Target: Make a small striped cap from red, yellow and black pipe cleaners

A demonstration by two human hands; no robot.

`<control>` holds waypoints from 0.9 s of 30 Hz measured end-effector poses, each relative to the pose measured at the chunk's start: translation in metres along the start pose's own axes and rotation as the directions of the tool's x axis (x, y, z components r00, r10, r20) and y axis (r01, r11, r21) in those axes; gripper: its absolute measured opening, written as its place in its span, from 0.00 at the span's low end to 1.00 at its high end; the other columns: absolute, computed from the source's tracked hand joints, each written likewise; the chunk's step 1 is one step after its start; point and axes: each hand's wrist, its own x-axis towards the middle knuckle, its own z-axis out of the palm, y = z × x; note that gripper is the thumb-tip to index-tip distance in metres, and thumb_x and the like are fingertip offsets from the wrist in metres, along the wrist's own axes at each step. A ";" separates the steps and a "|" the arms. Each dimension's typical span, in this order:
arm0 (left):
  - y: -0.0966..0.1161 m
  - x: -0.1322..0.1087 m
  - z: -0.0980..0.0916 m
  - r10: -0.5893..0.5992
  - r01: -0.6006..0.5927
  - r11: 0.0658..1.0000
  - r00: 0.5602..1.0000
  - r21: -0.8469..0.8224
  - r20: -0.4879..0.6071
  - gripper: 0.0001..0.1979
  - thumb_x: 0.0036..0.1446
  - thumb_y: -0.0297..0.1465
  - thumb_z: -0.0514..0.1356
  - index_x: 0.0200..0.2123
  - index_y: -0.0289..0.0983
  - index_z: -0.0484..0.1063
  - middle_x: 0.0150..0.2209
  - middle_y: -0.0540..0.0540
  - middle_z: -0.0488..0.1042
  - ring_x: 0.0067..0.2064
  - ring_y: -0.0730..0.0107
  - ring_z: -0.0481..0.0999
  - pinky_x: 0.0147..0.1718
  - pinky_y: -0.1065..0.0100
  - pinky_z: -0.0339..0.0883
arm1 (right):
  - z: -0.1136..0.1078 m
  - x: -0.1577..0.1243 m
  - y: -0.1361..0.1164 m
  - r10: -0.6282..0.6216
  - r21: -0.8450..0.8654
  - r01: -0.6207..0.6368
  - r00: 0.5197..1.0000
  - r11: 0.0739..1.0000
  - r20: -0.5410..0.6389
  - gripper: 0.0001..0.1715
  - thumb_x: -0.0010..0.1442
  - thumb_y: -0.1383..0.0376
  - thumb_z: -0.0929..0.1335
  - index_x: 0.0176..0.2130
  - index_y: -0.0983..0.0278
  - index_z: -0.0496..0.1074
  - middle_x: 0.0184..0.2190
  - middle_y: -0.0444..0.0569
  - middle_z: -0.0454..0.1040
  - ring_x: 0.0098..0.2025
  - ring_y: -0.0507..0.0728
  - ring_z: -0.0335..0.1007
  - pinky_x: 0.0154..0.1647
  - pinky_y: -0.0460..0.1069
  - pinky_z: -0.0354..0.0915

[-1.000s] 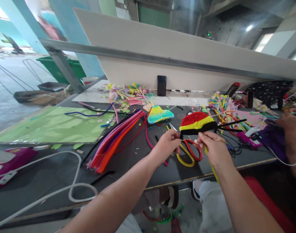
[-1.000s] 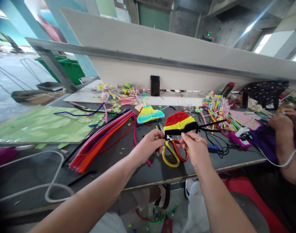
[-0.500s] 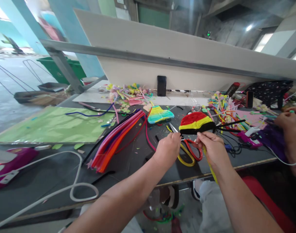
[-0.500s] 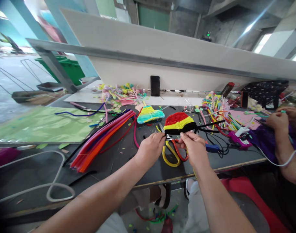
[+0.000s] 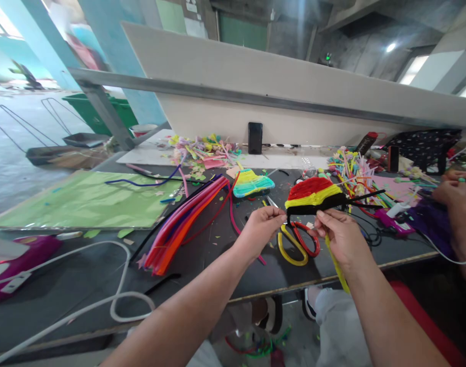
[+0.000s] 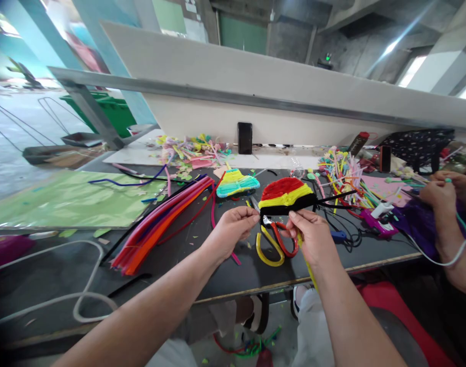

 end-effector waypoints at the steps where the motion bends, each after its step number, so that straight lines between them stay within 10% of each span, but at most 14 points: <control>1: 0.002 -0.002 0.000 -0.031 0.036 0.994 0.998 -0.099 0.049 0.13 0.49 0.38 0.64 0.31 0.35 0.69 0.18 0.57 0.57 0.16 0.85 0.50 0.16 0.75 0.42 | -0.002 0.000 -0.001 0.016 0.015 -0.017 1.000 1.000 0.010 0.14 0.46 0.61 0.75 0.20 0.65 0.71 0.18 0.41 0.67 0.17 0.45 0.56 0.26 0.48 0.72; 17: 0.004 -0.015 0.004 -0.074 0.426 0.755 0.811 -0.499 0.580 0.17 0.45 0.33 0.68 0.25 0.35 0.60 0.16 0.59 0.54 0.14 0.89 0.42 0.15 0.79 0.40 | -0.003 -0.007 -0.008 0.115 0.122 -0.133 0.983 0.984 0.144 0.15 0.47 0.62 0.75 0.19 0.65 0.70 0.18 0.41 0.69 0.16 0.45 0.55 0.23 0.46 0.69; 23: -0.001 -0.008 0.007 -0.055 0.167 0.837 0.973 -0.521 0.224 0.14 0.46 0.34 0.69 0.29 0.34 0.68 0.21 0.54 0.64 0.21 0.81 0.62 0.26 0.74 0.60 | -0.001 -0.007 -0.008 0.131 0.140 -0.137 0.990 0.981 0.047 0.14 0.46 0.62 0.76 0.20 0.65 0.70 0.19 0.40 0.69 0.17 0.44 0.55 0.24 0.46 0.70; 27: -0.009 0.001 0.006 0.054 -0.053 0.917 0.999 -0.395 -0.008 0.10 0.48 0.34 0.66 0.30 0.33 0.72 0.27 0.51 0.70 0.28 0.78 0.67 0.33 0.74 0.61 | 0.001 -0.005 -0.005 0.069 0.136 -0.068 0.998 0.988 -0.002 0.14 0.46 0.61 0.76 0.21 0.65 0.71 0.20 0.41 0.69 0.18 0.45 0.57 0.24 0.46 0.70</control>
